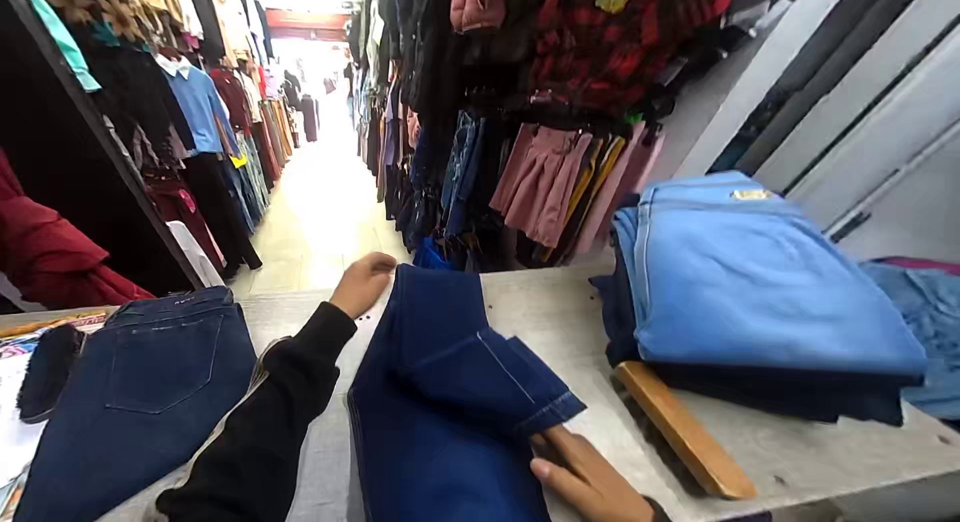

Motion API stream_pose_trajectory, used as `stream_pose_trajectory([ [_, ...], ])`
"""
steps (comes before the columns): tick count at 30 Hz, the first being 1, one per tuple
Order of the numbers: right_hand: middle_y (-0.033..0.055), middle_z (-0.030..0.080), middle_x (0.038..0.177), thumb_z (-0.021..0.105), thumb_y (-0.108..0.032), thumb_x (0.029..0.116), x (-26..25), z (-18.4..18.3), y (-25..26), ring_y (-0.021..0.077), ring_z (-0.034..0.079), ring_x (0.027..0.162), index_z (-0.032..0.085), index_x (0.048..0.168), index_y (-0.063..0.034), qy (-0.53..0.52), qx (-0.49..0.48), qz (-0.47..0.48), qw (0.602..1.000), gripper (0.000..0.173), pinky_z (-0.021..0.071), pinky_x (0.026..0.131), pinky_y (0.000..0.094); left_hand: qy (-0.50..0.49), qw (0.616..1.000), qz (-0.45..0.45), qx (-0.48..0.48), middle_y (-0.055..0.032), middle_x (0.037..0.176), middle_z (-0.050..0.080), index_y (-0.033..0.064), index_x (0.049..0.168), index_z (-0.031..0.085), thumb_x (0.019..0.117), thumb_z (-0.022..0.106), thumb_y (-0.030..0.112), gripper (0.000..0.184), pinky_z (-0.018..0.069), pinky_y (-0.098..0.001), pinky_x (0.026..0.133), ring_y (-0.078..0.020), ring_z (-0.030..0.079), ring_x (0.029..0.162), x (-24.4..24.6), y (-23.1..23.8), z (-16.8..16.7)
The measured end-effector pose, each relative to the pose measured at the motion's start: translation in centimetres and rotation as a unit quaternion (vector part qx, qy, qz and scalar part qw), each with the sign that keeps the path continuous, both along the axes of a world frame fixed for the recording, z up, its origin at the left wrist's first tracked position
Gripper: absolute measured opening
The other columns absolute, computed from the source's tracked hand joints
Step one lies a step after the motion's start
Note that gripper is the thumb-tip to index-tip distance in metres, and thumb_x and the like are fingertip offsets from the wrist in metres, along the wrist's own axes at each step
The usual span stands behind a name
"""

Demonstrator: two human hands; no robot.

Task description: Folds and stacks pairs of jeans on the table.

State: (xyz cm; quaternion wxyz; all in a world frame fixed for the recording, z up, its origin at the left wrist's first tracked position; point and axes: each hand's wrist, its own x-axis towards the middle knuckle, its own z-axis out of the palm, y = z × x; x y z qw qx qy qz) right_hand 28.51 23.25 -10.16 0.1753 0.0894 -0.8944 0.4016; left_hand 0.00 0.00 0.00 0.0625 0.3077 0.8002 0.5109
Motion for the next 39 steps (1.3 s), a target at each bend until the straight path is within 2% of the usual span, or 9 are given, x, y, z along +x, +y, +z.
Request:
stream_pose_trajectory([
  [2, -0.0010, 0.072, 0.101, 0.047, -0.075, 0.0921, -1.0, -0.2, -0.4, 0.0014, 0.066, 0.097, 0.063, 0.127, -0.0034, -0.031, -0.062, -0.019, 0.997, 0.081, 0.0556, 0.088, 0.0279, 0.020, 0.986, -0.152, -0.063, -0.0205, 0.134, 0.063, -0.0025, 0.137, 0.056, 0.1000, 0.060, 0.010, 0.040, 0.0532, -0.0453, 0.104, -0.0277, 0.066, 0.119, 4.9, 0.6, 0.1],
  [6, 0.0010, 0.073, 0.087, 0.066, -0.030, 0.0977, -3.2, -0.3, -2.1, 0.0096, 0.070, 0.079, 0.068, 0.109, -0.0053, -0.014, -0.184, -0.075, 0.980, 0.027, 0.0599, 0.073, 0.0311, -0.062, 0.971, -0.208, -0.104, -0.0219, 0.145, 0.055, 0.0019, 0.156, 0.035, 0.0873, 0.082, 0.019, 0.085, 0.0561, -0.0493, 0.097, -0.0323, 0.068, 0.114, 9.4, 1.4, -0.1],
  [11, 0.0006, 0.064, 0.139, 0.053, -0.026, 0.1019, -1.8, 2.6, -2.1, 0.0215, 0.054, 0.137, 0.064, 0.137, -0.0167, 0.058, -0.041, 0.219, 0.973, 0.038, 0.0324, 0.121, 0.0599, 0.038, 0.946, -0.322, -0.020, -0.0109, 0.122, 0.067, 0.0052, 0.147, 0.046, 0.0686, 0.076, -0.003, 0.084, 0.0536, -0.0261, 0.060, -0.0103, 0.063, 0.072, 11.2, -4.3, 1.0],
  [17, 0.0010, 0.066, 0.139, 0.047, -0.001, 0.0989, 5.4, 1.7, -1.9, 0.0151, 0.055, 0.136, 0.066, 0.134, -0.0152, 0.048, 0.045, 0.175, 0.982, 0.043, 0.0381, 0.120, 0.0459, 0.193, 0.846, -0.479, -0.132, -0.0191, 0.149, 0.054, 0.0093, 0.140, 0.060, 0.0794, 0.080, 0.025, 0.066, 0.0362, -0.0757, 0.105, -0.0475, 0.045, 0.141, 15.9, -9.0, -2.2],
  [22, 0.0041, 0.057, 0.149, 0.065, -0.021, 0.0927, 6.9, 0.3, -2.6, 0.0275, 0.050, 0.141, 0.058, 0.143, -0.0265, 0.060, 0.135, 0.038, 0.988, 0.052, 0.0419, 0.111, 0.0587, 0.382, 0.844, -0.377, 0.005, -0.0128, 0.135, 0.065, 0.0077, 0.133, 0.057, 0.0987, 0.059, 0.014, 0.035, 0.0420, -0.0427, 0.115, -0.0239, 0.056, 0.135, 17.0, -8.0, -8.3],
  [25, -0.0016, 0.051, 0.154, 0.062, -0.033, 0.0953, 4.8, -0.9, -2.1, 0.0260, 0.041, 0.148, 0.057, 0.143, -0.0288, 0.081, 0.098, 0.063, 0.990, 0.049, 0.0356, 0.116, 0.0616, 0.238, 0.901, -0.339, 0.127, -0.0177, 0.115, 0.072, -0.0042, 0.122, 0.064, 0.0953, 0.066, 0.018, 0.035, 0.0542, -0.0305, 0.101, -0.0170, 0.069, 0.112, 16.4, -7.2, -7.4],
  [29, 0.0066, 0.063, 0.141, 0.076, -0.040, 0.0894, 1.0, -1.4, -1.9, 0.0159, 0.055, 0.134, 0.060, 0.139, -0.0076, 0.060, -0.042, 0.012, 0.997, 0.062, 0.0426, 0.117, 0.0442, 0.008, 0.966, -0.140, 0.218, 0.0171, 0.107, 0.074, 0.0222, 0.115, 0.069, 0.0912, 0.071, 0.037, 0.028, 0.0565, -0.0200, 0.092, 0.0072, 0.066, 0.101, 14.2, -5.8, -3.4],
  [32, 0.0049, 0.072, 0.119, 0.064, -0.030, 0.1000, -1.6, -0.8, -2.1, 0.0102, 0.068, 0.109, 0.064, 0.130, -0.0053, 0.016, -0.102, -0.055, 0.993, 0.039, 0.0553, 0.098, 0.0331, -0.169, 0.952, 0.009, 0.253, 0.0039, 0.091, 0.076, 0.0147, 0.116, 0.065, 0.0976, 0.059, 0.025, 0.022, 0.0630, -0.0274, 0.072, -0.0054, 0.073, 0.081, 10.6, -2.2, 1.3],
  [39, -0.0006, 0.067, 0.078, 0.051, -0.044, 0.1024, -0.6, 0.0, -2.4, 0.0076, 0.065, 0.069, 0.068, 0.107, -0.0104, -0.010, -0.083, -0.237, 0.968, 0.038, 0.0545, 0.062, 0.0291, -0.275, 0.959, -0.065, 0.006, -0.0127, 0.116, 0.069, 0.0103, 0.145, 0.050, 0.1081, 0.048, 0.039, 0.047, 0.0552, -0.0414, 0.090, -0.0196, 0.067, 0.101, 1.7, 7.7, -2.8],
])
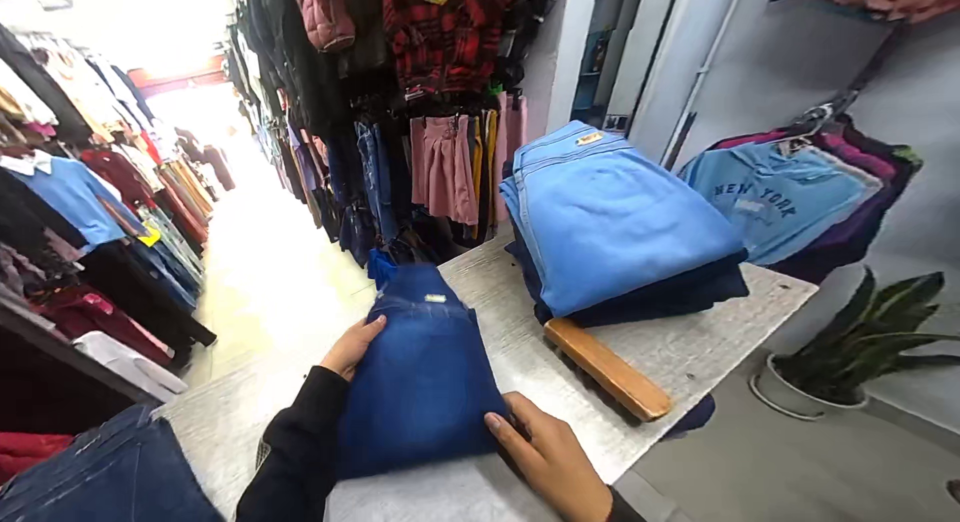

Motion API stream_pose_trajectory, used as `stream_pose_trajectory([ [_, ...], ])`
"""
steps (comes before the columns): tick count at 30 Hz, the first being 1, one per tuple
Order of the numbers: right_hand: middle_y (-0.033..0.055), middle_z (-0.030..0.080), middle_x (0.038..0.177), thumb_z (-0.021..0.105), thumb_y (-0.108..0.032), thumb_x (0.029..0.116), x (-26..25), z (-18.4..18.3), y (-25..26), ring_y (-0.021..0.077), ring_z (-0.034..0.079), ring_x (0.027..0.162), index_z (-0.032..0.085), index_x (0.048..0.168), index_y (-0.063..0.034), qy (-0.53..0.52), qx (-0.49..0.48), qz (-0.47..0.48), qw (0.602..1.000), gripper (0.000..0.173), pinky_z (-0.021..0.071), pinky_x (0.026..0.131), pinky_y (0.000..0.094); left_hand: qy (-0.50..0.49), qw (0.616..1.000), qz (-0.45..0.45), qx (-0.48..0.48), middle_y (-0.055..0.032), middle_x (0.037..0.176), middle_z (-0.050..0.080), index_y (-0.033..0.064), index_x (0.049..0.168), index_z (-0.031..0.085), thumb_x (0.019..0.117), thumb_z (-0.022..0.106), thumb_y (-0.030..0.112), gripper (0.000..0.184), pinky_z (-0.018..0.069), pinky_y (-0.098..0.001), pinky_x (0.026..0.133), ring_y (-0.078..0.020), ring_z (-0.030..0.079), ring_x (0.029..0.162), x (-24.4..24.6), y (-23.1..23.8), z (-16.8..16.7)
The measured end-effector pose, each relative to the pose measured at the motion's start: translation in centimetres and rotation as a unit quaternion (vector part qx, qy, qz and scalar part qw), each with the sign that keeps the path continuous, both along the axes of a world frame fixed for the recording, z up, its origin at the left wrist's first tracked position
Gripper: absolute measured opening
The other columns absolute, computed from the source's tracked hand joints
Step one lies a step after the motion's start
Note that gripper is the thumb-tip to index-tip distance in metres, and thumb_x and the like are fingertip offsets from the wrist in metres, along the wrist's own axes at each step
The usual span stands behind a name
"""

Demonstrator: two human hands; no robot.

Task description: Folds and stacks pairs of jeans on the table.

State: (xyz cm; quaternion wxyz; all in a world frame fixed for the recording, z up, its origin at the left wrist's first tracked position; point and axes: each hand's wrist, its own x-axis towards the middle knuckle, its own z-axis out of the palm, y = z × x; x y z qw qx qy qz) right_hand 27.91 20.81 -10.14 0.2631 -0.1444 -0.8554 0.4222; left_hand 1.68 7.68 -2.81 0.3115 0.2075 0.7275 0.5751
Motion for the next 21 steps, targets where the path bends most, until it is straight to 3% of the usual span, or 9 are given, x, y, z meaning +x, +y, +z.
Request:
stream_pose_trajectory([
  [4, -0.0052, 0.050, 0.056, 0.059, -0.038, 0.0975, 0.9, 0.1, -0.3, 0.0015, 0.048, 0.048, 0.062, 0.078, -0.0112, 0.034, -0.003, -0.050, 0.998, 0.034, 0.0394, 0.045, 0.0215, 0.029, 0.998, -0.062, -0.006, -0.0107, 0.108, 0.072, 0.0079, 0.142, 0.052, 0.1097, 0.045, 0.034, 0.042, 0.0572, -0.0354, 0.088, -0.0149, 0.070, 0.095, -0.1, 2.1, -0.4],
  [7, -0.0050, 0.050, 0.052, 0.065, -0.024, 0.0882, 1.6, 0.5, -0.6, -0.0013, 0.048, 0.046, 0.062, 0.070, -0.0101, 0.063, -0.021, -0.059, 0.996, 0.023, 0.0384, 0.043, 0.0189, 0.071, 0.992, -0.107, 0.016, -0.0097, 0.111, 0.071, 0.0060, 0.143, 0.051, 0.1104, 0.042, 0.031, 0.041, 0.0561, -0.0330, 0.092, -0.0118, 0.069, 0.099, -0.1, 3.3, -1.0],
  [9, -0.0058, 0.049, 0.050, 0.067, -0.021, 0.0843, 1.9, 0.6, -0.8, -0.0033, 0.046, 0.045, 0.061, 0.065, -0.0105, 0.074, -0.030, -0.073, 0.994, 0.023, 0.0363, 0.042, 0.0175, 0.150, 0.977, -0.147, -0.039, -0.0139, 0.125, 0.067, 0.0095, 0.154, 0.040, 0.1090, 0.046, 0.029, 0.049, 0.0525, -0.0394, 0.101, -0.0186, 0.067, 0.112, -0.9, 3.3, -0.8],
  [10, -0.0055, 0.049, 0.051, 0.068, -0.021, 0.0837, 2.1, 0.7, -1.0, -0.0030, 0.046, 0.045, 0.061, 0.065, -0.0104, 0.072, -0.023, -0.087, 0.993, 0.023, 0.0369, 0.043, 0.0177, 0.230, 0.959, -0.137, -0.089, -0.0192, 0.122, 0.069, 0.0082, 0.156, 0.037, 0.1071, 0.052, 0.027, 0.054, 0.0529, -0.0478, 0.099, -0.0274, 0.068, 0.109, -0.9, 3.0, 0.0],
  [11, -0.0041, 0.052, 0.053, 0.070, -0.021, 0.0831, 2.3, 0.7, -1.2, -0.0014, 0.049, 0.047, 0.063, 0.067, -0.0094, 0.070, -0.008, -0.106, 0.992, 0.021, 0.0397, 0.044, 0.0188, 0.337, 0.926, -0.107, -0.130, -0.0231, 0.114, 0.070, 0.0030, 0.155, 0.037, 0.1043, 0.059, 0.023, 0.059, 0.0536, -0.0556, 0.092, -0.0349, 0.069, 0.102, -0.3, 2.4, 1.1],
  [12, -0.0014, 0.057, 0.059, 0.072, -0.022, 0.0815, 2.4, 0.6, -1.4, 0.0019, 0.054, 0.051, 0.065, 0.073, -0.0074, 0.072, 0.008, -0.125, 0.990, 0.018, 0.0444, 0.047, 0.0209, 0.443, 0.880, -0.073, -0.157, -0.0256, 0.121, 0.068, -0.0006, 0.154, 0.037, 0.1019, 0.062, 0.019, 0.061, 0.0525, -0.0616, 0.094, -0.0406, 0.068, 0.108, 0.8, 1.5, 2.7],
  [15, 0.0135, 0.068, 0.096, 0.082, -0.015, 0.0744, 2.7, 0.3, -1.8, 0.0137, 0.070, 0.081, 0.061, 0.108, 0.0029, 0.114, -0.007, -0.138, 0.984, 0.043, 0.0605, 0.069, 0.0281, 0.664, 0.743, 0.038, -0.081, -0.0250, 0.155, 0.045, 0.0001, 0.153, 0.044, 0.1027, 0.054, 0.037, 0.063, 0.0348, -0.0714, 0.110, -0.0436, 0.044, 0.143, 5.9, -0.1, 6.8],
  [18, 0.0243, 0.056, 0.140, 0.077, -0.031, 0.0870, 2.8, -0.2, -1.5, 0.0241, 0.059, 0.127, 0.058, 0.138, -0.0025, 0.125, 0.037, -0.075, 0.989, 0.062, 0.0519, 0.104, 0.0349, 0.702, 0.712, -0.003, -0.012, -0.0185, 0.163, 0.035, 0.0079, 0.156, 0.041, 0.1014, 0.039, 0.064, 0.078, 0.0186, -0.0757, 0.114, -0.0347, 0.033, 0.152, 9.6, 2.4, 3.9],
  [21, 0.0202, 0.057, 0.145, 0.057, -0.057, 0.0969, 2.8, -0.4, -1.7, 0.0299, 0.057, 0.134, 0.061, 0.140, -0.0036, 0.066, 0.160, -0.063, 0.983, 0.068, 0.0477, 0.110, 0.0449, 0.647, 0.737, -0.153, -0.124, -0.0076, 0.164, 0.039, 0.0144, 0.159, 0.040, 0.0984, 0.034, 0.071, 0.083, 0.0167, -0.0760, 0.116, -0.0283, 0.035, 0.152, 8.3, 5.8, -4.1],
])
